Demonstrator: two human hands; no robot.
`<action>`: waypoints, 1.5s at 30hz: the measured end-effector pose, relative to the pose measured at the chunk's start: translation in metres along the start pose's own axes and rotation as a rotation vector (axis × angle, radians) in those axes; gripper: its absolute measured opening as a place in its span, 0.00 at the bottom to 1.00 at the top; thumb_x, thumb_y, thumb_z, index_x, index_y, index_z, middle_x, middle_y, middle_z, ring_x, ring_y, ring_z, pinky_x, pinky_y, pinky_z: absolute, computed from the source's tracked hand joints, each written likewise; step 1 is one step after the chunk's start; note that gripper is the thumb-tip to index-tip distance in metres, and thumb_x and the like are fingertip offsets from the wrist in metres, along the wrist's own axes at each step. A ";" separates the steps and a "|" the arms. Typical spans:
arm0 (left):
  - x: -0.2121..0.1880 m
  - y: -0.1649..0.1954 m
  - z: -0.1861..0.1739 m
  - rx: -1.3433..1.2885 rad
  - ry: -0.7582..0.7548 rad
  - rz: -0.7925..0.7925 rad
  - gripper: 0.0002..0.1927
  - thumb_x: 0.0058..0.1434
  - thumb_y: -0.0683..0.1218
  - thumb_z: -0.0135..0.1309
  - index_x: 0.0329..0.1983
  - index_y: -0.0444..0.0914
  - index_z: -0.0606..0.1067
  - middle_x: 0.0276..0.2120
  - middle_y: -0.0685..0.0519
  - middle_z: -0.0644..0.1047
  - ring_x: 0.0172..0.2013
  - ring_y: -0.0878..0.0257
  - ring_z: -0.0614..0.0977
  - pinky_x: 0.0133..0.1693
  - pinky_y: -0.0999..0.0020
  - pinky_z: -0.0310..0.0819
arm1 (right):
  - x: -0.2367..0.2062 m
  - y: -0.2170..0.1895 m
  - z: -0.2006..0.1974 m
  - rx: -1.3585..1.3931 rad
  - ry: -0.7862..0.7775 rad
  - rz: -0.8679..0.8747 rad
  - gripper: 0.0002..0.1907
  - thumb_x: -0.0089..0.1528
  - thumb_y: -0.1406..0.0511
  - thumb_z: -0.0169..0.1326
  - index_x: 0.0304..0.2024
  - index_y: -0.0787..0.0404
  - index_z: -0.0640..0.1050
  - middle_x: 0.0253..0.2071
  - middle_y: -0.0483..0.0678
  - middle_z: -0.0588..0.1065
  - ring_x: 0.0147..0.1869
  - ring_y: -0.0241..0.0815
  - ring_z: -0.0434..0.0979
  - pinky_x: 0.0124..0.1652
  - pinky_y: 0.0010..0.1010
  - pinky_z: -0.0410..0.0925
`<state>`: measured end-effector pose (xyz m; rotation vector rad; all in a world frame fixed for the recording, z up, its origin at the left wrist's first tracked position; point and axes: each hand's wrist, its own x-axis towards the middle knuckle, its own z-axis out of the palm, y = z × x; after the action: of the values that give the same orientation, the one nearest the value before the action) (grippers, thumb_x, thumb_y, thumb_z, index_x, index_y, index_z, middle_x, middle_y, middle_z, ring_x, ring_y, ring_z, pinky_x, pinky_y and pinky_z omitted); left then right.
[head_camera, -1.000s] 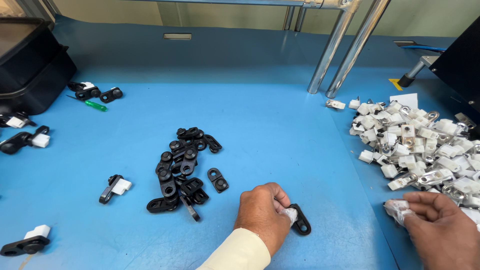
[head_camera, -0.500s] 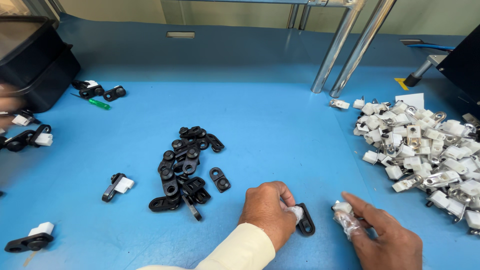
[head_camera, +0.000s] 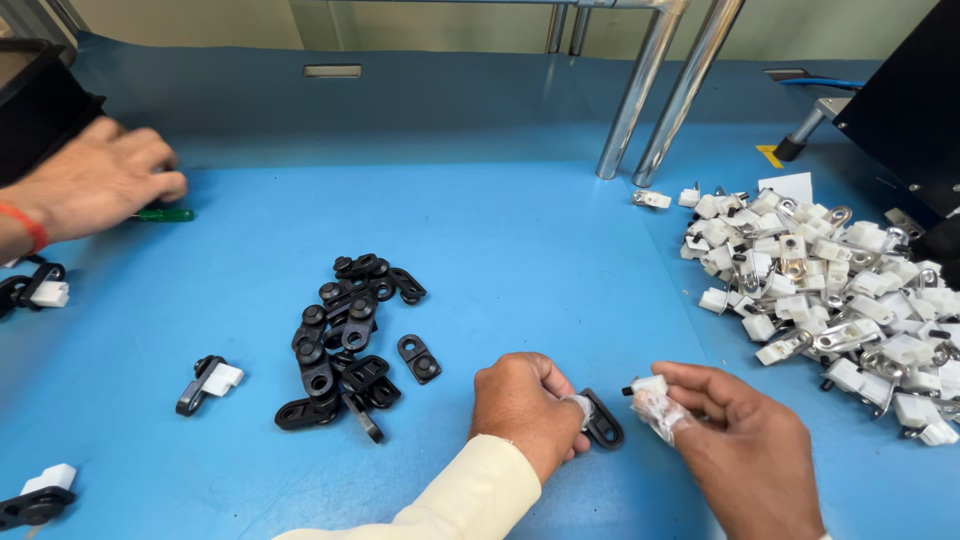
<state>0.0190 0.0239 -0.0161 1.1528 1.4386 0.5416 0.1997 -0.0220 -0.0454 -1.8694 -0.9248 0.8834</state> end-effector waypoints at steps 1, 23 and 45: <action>0.000 0.001 0.002 -0.003 0.006 0.006 0.06 0.58 0.38 0.59 0.26 0.33 0.75 0.24 0.47 0.83 0.22 0.63 0.86 0.26 0.67 0.82 | -0.003 0.001 0.000 0.068 0.024 0.063 0.21 0.56 0.78 0.55 0.52 0.63 0.83 0.43 0.52 0.85 0.46 0.38 0.84 0.45 0.26 0.74; -0.001 0.009 0.017 0.517 -0.037 0.159 0.08 0.62 0.42 0.54 0.39 0.32 0.79 0.37 0.39 0.82 0.38 0.47 0.86 0.42 0.56 0.82 | -0.015 0.011 0.022 -0.136 0.030 -0.077 0.20 0.57 0.73 0.62 0.51 0.54 0.83 0.41 0.48 0.83 0.44 0.35 0.87 0.45 0.28 0.78; 0.007 -0.006 0.016 0.086 -0.122 0.052 0.10 0.62 0.36 0.54 0.46 0.38 0.77 0.35 0.49 0.82 0.34 0.61 0.86 0.34 0.66 0.84 | -0.002 -0.015 0.017 -0.292 -0.076 -0.018 0.17 0.57 0.71 0.62 0.49 0.55 0.85 0.38 0.46 0.84 0.38 0.34 0.86 0.44 0.26 0.77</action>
<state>0.0326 0.0231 -0.0282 1.2733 1.3411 0.4416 0.1809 -0.0121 -0.0386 -2.0802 -1.1667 0.8484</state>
